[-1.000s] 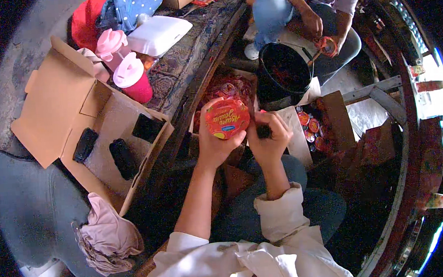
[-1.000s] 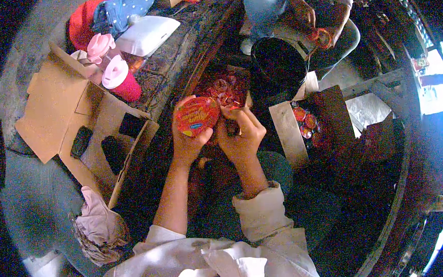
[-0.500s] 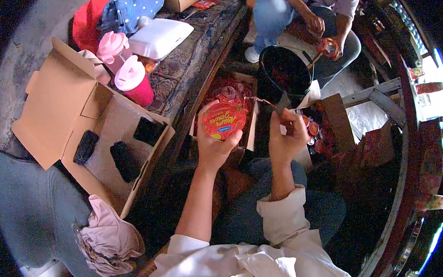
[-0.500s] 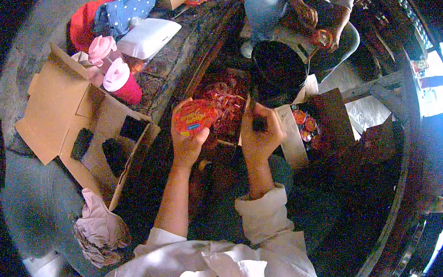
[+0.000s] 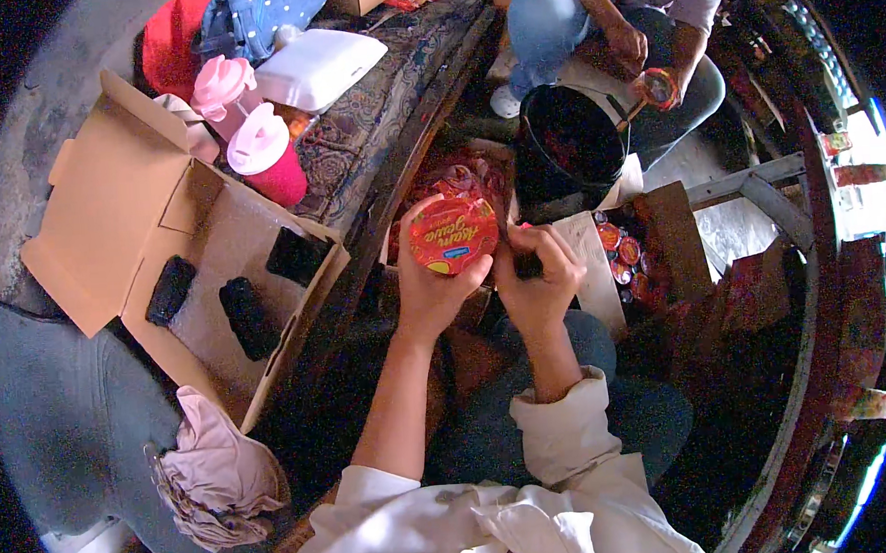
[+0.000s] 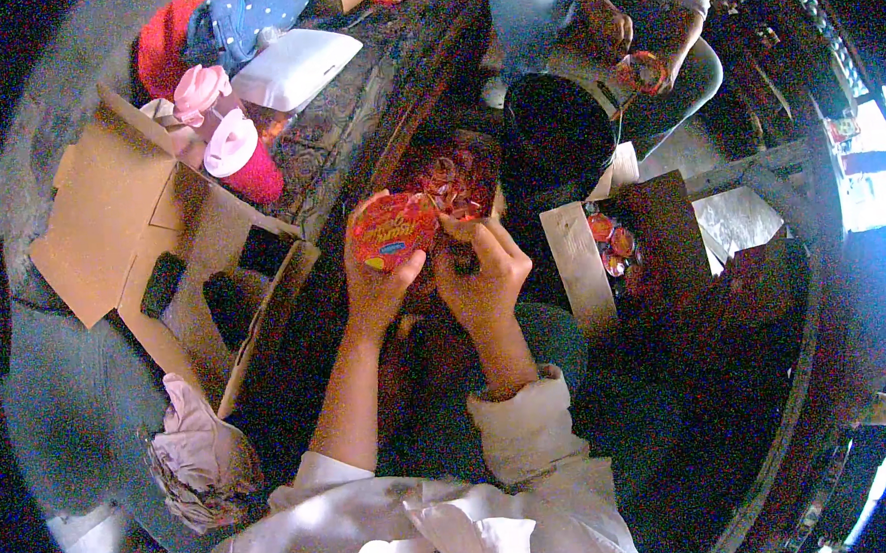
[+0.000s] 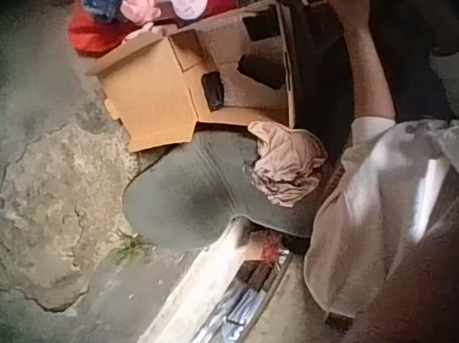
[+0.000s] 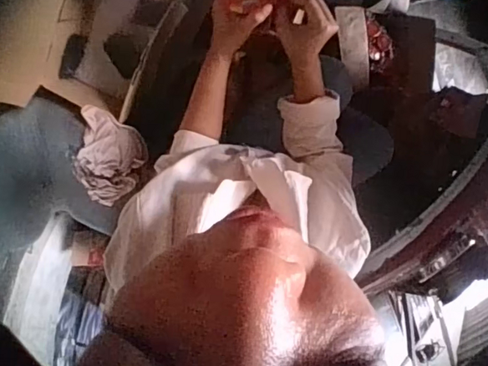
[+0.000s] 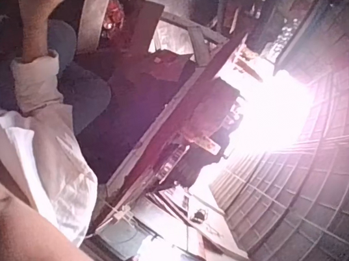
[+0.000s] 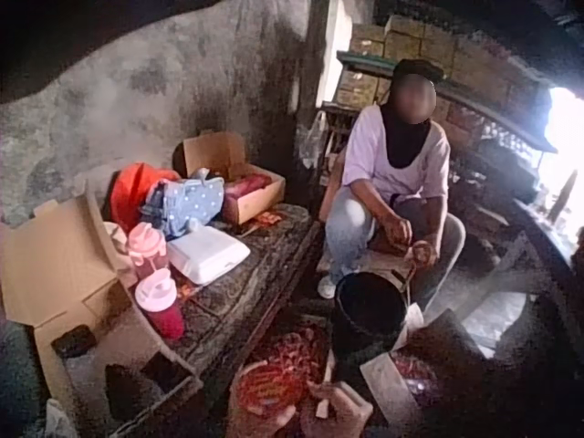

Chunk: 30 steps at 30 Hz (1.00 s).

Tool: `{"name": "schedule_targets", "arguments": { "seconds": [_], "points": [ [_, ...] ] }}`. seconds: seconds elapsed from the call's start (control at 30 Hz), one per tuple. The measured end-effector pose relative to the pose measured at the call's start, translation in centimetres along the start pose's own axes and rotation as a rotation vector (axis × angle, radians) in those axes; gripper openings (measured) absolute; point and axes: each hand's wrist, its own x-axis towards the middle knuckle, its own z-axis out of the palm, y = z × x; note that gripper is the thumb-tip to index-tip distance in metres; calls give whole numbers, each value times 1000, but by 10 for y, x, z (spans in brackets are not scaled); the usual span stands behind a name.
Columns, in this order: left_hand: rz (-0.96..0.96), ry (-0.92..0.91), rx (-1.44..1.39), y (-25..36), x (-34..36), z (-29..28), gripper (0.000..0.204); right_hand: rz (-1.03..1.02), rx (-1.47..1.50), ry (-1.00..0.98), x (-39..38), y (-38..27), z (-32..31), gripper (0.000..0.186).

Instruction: The person sorts small circular food containers and lids, placing them into different cardboard boxes by hand.

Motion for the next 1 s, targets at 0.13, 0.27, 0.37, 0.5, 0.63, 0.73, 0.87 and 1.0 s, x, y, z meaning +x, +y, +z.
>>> {"name": "schedule_targets", "arguments": {
  "seconds": [0.13,0.27,0.37,0.5,0.63,0.73,0.87,1.0],
  "points": [
    [6,-5,5,0,-1,0,69,-62,6,36,1,2,1,20],
    [45,-4,83,-2,0,-3,69,-56,19,34,1,-1,-1,21],
    [-1,-3,-10,0,0,0,69,-62,23,22,1,0,-1,22],
    [-35,-43,-27,1,0,2,69,-72,8,52,0,3,1,23],
    [-1,-66,7,-5,-2,1,68,-3,4,20,2,1,0,22],
    [11,-68,31,-6,-2,1,67,19,22,41,3,3,1,20],
    [-57,-90,-71,2,-2,4,66,111,18,95,1,10,0,16],
    [-56,-85,-102,-1,-2,0,66,130,15,183,5,29,-2,14]
  ]
}}
